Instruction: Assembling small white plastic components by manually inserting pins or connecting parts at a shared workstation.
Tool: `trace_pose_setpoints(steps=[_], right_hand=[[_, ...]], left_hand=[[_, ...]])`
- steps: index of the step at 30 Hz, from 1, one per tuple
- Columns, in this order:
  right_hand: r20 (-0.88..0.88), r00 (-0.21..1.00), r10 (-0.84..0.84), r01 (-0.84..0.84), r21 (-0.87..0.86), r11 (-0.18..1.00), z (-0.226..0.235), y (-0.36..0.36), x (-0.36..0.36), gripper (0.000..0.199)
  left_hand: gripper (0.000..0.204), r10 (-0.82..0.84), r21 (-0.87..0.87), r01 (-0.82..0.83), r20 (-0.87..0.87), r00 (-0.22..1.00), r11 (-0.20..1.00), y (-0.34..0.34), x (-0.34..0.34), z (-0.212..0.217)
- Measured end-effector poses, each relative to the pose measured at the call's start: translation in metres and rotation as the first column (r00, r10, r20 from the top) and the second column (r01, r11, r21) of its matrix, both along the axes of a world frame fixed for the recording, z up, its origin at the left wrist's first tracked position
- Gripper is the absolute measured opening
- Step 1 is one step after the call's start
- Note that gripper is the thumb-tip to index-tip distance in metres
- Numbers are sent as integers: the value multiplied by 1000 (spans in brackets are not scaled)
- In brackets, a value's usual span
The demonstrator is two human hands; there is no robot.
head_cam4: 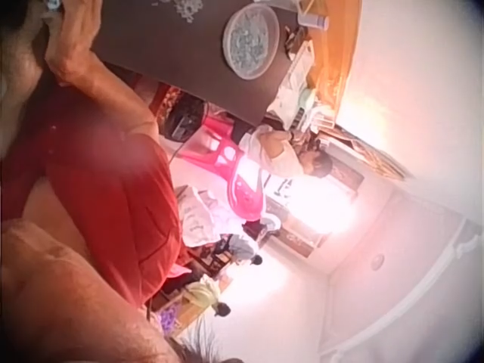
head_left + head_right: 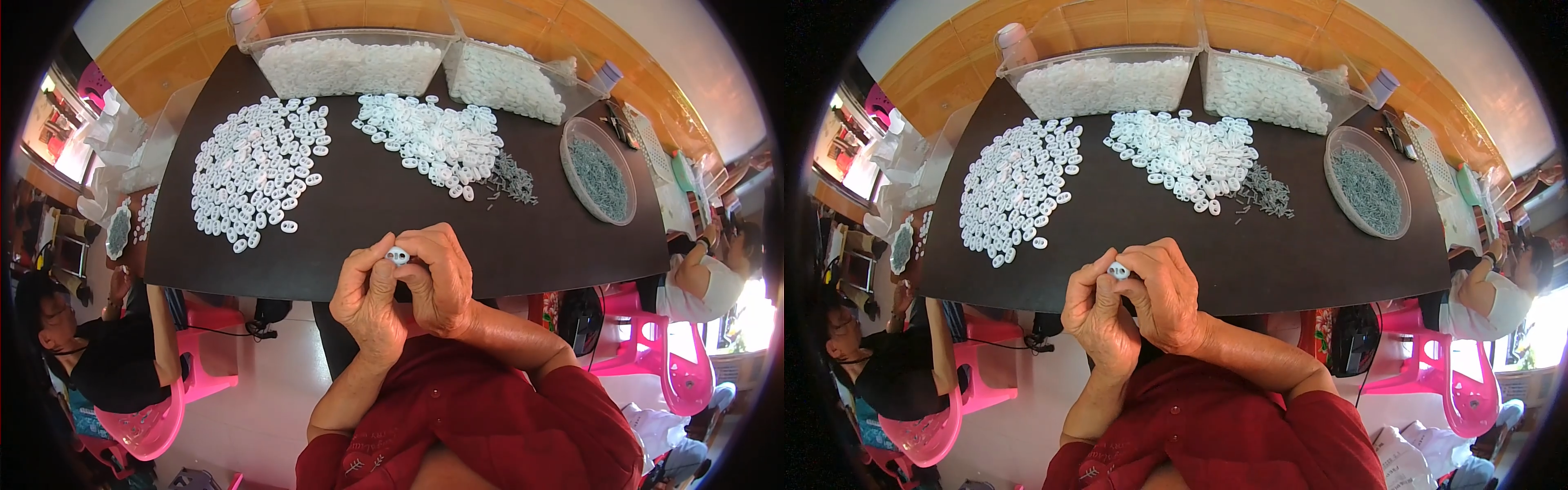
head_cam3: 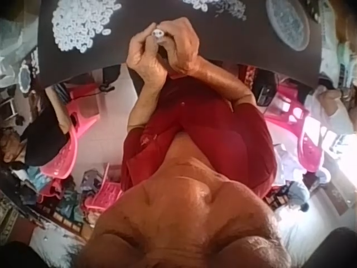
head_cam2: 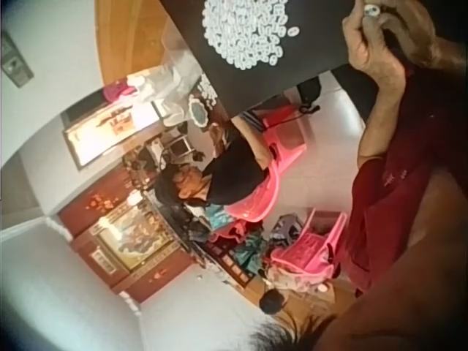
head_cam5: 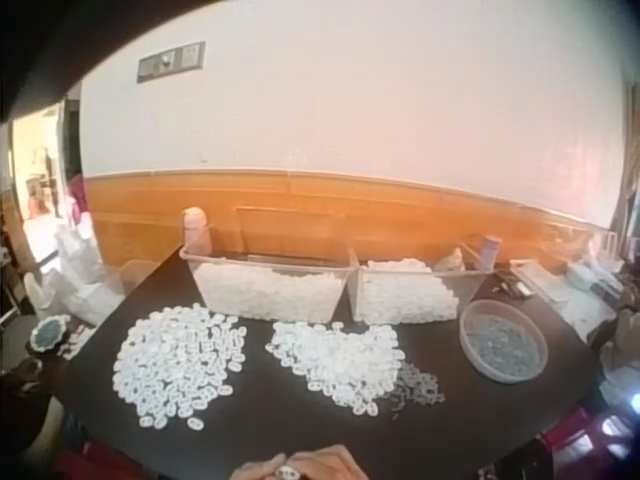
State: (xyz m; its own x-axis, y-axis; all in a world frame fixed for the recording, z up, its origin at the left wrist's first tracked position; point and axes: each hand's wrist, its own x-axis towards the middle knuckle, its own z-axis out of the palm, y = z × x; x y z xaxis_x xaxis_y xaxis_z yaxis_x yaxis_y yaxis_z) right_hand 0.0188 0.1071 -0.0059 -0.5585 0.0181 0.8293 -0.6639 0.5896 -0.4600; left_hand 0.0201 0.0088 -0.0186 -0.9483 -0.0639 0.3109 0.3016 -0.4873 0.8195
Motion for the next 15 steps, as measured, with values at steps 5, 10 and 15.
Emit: trace_pose_setpoints(steps=[5,10,15], right_hand=[[-83,997,3,-1,29,1000,-1,-1,-2,25],[-99,995,2,0,16,1000,-4,-3,-1,22],[-112,994,11,-12,-3,1000,-1,-4,-1,21]], left_hand=[[23,43,-51,-47,-66,997,998,2,3,-9],[25,92,-73,-101,-124,988,992,6,5,-9],[24,191,-134,-223,-219,957,965,9,6,-4]])
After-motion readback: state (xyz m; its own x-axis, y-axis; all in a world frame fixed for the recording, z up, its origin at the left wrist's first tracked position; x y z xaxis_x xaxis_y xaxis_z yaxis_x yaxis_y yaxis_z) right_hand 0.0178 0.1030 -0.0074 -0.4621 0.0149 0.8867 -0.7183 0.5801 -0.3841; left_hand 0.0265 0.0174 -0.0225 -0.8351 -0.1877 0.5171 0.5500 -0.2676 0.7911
